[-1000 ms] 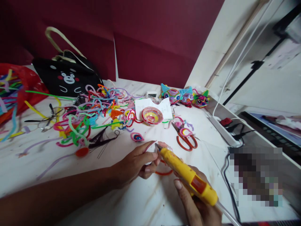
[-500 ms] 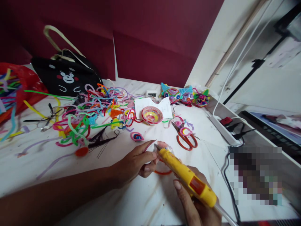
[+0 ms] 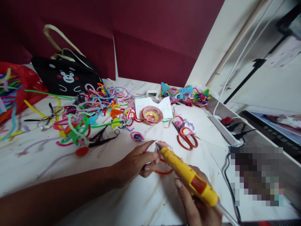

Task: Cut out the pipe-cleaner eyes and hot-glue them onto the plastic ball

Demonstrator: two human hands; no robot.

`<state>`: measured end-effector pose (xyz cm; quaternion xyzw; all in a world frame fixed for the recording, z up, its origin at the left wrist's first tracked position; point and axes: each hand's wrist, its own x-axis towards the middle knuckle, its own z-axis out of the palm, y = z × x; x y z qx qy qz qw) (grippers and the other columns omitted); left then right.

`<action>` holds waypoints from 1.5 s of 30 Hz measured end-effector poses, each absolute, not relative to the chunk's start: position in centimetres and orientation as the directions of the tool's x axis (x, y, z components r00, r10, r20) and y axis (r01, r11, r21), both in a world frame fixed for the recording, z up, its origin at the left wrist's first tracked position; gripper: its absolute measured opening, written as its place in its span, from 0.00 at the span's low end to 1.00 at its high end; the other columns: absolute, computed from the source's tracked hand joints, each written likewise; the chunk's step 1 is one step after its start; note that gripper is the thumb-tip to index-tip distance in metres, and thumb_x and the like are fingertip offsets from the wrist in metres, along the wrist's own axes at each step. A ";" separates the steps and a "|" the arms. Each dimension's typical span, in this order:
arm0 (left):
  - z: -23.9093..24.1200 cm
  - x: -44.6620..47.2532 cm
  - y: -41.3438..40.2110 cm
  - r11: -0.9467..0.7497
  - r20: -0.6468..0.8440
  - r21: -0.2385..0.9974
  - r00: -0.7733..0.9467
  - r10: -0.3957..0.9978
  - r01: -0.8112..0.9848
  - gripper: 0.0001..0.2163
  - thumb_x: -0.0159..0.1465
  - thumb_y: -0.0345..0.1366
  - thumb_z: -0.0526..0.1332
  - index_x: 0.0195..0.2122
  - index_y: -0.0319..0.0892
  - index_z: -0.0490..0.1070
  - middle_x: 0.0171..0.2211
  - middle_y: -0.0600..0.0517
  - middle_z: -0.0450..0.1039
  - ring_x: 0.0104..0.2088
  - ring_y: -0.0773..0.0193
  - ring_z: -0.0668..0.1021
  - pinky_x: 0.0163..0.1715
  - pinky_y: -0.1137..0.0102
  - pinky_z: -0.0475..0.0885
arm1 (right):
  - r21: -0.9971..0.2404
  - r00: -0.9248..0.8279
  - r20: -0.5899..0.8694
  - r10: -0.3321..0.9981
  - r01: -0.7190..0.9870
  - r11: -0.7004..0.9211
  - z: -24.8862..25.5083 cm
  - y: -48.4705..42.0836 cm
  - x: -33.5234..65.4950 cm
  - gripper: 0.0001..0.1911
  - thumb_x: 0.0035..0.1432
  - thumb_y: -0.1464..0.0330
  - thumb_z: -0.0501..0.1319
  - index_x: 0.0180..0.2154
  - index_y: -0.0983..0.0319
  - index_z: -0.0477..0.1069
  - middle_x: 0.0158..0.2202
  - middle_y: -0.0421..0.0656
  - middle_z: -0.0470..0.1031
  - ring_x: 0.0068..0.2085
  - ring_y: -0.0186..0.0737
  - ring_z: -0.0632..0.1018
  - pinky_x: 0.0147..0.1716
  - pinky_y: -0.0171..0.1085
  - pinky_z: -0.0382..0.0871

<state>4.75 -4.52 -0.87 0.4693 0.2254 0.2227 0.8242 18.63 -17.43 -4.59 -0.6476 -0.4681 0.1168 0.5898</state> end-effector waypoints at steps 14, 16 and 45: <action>-1.0 4.6 -4.5 0.442 -0.162 0.886 0.799 0.579 -0.141 0.04 0.62 0.31 0.58 0.37 0.43 0.62 0.20 0.62 0.57 0.19 0.75 0.55 0.18 0.76 0.46 | -0.858 0.517 0.419 0.746 0.495 0.139 -4.6 -17.6 18.7 0.09 0.63 0.61 0.61 0.44 0.54 0.72 0.40 0.43 0.76 0.41 0.42 0.79 0.31 0.34 0.72; -0.9 4.6 -4.5 0.437 -0.159 0.889 0.799 0.579 -0.139 0.04 0.62 0.31 0.58 0.35 0.43 0.61 0.19 0.62 0.57 0.18 0.75 0.55 0.17 0.76 0.46 | -0.858 0.524 0.402 0.751 0.502 0.108 -4.4 -17.6 18.6 0.09 0.63 0.59 0.60 0.44 0.54 0.72 0.39 0.43 0.76 0.39 0.42 0.79 0.29 0.34 0.72; -0.7 4.8 -4.6 0.443 -0.171 0.887 0.800 0.576 -0.130 0.10 0.60 0.33 0.60 0.43 0.43 0.64 0.21 0.62 0.56 0.19 0.74 0.53 0.18 0.75 0.44 | -0.805 0.491 0.449 0.747 0.584 0.100 -4.1 -17.6 18.5 0.07 0.66 0.63 0.59 0.43 0.58 0.71 0.36 0.42 0.74 0.33 0.38 0.78 0.28 0.32 0.70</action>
